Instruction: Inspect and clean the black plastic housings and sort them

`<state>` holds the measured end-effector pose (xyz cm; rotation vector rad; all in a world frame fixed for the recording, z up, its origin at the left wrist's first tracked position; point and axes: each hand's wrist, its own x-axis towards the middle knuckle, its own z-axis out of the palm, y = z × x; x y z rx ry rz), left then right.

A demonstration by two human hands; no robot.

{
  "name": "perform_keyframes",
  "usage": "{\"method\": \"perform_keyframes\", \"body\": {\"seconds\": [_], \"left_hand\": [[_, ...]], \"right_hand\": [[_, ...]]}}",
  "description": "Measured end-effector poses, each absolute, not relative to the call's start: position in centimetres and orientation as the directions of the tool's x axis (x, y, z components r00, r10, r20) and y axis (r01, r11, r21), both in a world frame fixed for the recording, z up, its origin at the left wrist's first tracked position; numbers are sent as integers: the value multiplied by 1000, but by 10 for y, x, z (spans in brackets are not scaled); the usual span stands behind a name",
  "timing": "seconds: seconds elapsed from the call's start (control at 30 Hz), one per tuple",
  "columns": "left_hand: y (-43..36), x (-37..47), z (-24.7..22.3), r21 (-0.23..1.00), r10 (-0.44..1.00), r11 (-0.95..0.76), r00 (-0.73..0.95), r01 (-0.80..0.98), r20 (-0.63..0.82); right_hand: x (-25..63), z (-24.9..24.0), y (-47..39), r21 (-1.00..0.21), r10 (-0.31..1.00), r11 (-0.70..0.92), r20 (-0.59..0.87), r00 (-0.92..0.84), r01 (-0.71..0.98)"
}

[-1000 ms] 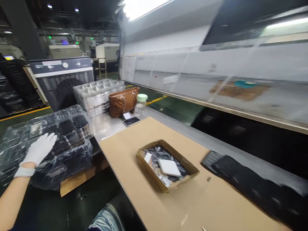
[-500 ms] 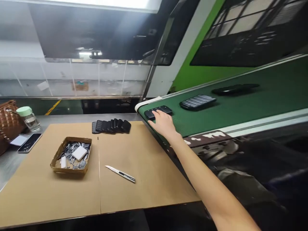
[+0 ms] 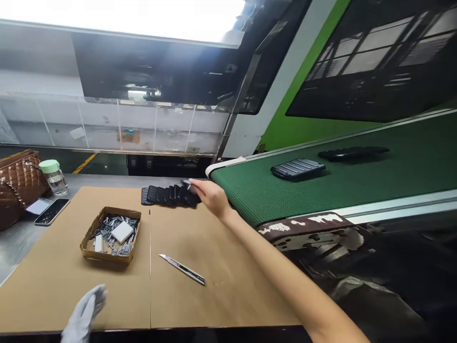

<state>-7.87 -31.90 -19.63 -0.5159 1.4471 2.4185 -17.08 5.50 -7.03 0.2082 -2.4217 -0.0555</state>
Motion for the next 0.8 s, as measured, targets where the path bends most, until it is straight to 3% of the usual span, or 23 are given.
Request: {"method": "perform_keyframes", "body": {"seconds": [0.1,0.13,0.17,0.2,0.23,0.47,0.8], "left_hand": [[-279,-89,-203,645,284,-529,-831,-551,-478],[-267,-93,-204,570,407,-547,-790,-613,-459],[-257,-97,-205,396,610,-585,-706,-708,-360],[-249,-101,-205,260,691,-620,-673,-740,-264],[-244,-105,-205,225,708,-622,-661,-750,-248],[-233,-112,-197,-2,673,-706,-671,-708,-310],[-230,-101,-190,78,539,-787,-744,-612,-395]], "right_hand": [[-136,-107,-19,124,-539,700,738,-406,-704],[-121,-121,-41,144,-620,590,711,-332,-794],[-107,-136,-59,150,-684,504,671,-287,-850],[-93,-151,-74,132,-709,462,649,-276,-877],[-81,-166,-85,99,-704,458,648,-292,-883],[-43,-229,-104,-202,-278,731,784,-555,-652],[-28,-232,-116,-626,78,623,647,-759,-469]]}}
